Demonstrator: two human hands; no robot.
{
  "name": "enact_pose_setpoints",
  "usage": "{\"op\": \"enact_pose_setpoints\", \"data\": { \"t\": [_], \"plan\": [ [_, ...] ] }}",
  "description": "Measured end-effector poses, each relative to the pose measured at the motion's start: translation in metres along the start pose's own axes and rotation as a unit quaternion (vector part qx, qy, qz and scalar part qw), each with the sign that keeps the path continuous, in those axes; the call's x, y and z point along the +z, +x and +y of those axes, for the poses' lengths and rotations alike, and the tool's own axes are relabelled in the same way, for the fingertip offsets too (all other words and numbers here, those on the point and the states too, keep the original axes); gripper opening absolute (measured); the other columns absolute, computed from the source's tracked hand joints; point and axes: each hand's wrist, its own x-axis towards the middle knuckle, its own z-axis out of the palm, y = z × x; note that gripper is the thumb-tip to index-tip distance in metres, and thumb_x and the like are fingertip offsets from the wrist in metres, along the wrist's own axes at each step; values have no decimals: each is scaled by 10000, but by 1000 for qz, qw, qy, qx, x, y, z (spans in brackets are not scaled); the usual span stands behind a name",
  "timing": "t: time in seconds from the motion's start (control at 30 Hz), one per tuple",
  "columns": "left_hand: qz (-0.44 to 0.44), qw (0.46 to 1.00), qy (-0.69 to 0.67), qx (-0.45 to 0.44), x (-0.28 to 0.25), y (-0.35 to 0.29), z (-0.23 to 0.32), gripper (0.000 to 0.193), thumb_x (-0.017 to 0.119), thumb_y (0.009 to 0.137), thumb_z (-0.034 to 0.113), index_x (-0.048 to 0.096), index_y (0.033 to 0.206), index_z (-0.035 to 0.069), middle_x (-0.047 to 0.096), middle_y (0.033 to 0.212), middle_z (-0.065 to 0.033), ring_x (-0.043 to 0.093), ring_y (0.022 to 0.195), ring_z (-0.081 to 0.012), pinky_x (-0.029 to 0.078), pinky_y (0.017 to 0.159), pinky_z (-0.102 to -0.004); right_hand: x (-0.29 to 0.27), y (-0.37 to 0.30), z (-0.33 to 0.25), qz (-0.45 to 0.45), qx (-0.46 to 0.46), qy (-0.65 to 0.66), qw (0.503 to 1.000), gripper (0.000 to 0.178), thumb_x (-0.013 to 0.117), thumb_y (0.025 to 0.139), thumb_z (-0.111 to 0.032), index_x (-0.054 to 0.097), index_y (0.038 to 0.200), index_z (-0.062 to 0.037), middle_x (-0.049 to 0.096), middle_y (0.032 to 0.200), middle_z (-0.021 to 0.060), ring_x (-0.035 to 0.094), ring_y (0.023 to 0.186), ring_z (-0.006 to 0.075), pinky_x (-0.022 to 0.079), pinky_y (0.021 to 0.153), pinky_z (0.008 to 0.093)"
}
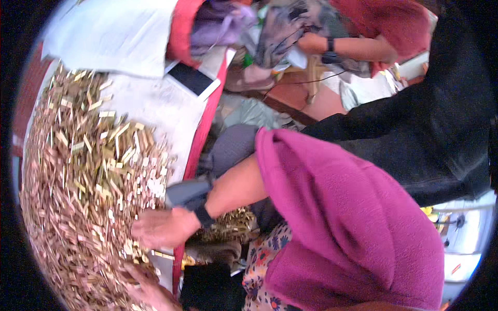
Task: Sorting and assembling metal bolts and washers on a workshop table.
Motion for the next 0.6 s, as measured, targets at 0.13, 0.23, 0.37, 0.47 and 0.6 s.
{"op": "enact_pose_setpoints", "data": {
  "t": [0.13,0.23,0.37,0.47,0.6],
  "plan": [
    [1,994,-46,-95,-2,8,-4,315,600,930,267,546,1129,29,599,945,-61,541,737,-94,451,611,-230,-12,0,21,-35,-30,26,999,190,583,689,-174,528,609,-11,517,681,158,562,674,321,456,601,441],
    [-34,997,-54,-44,6,10,4,203,581,941,301,524,834,139,437,659,83,363,561,-14,248,485,-192,-32,0,25,-69,-10,98,993,79,614,725,-90,603,765,-23,521,737,125,559,771,312,470,639,411],
    [-57,994,-84,-43,-4,11,3,200,540,969,276,588,921,88,461,604,70,360,462,-9,269,413,-184,-32,7,16,-98,-18,92,991,117,663,729,-93,608,808,-26,521,790,108,549,813,296,459,669,411],
    [-63,989,-128,-38,-5,13,0,187,549,967,246,600,947,68,451,600,73,366,478,-8,271,416,-186,-32,8,9,-108,-23,43,993,136,679,723,-110,591,792,-33,511,820,97,536,825,282,447,691,398],
    [-77,990,-111,-27,-7,13,-5,207,543,971,245,584,858,76,446,610,73,372,516,-16,296,458,-195,-29,7,3,-88,-37,9,995,152,682,722,-115,560,768,-37,485,805,87,514,799,275,432,699,391]
  ]
}}
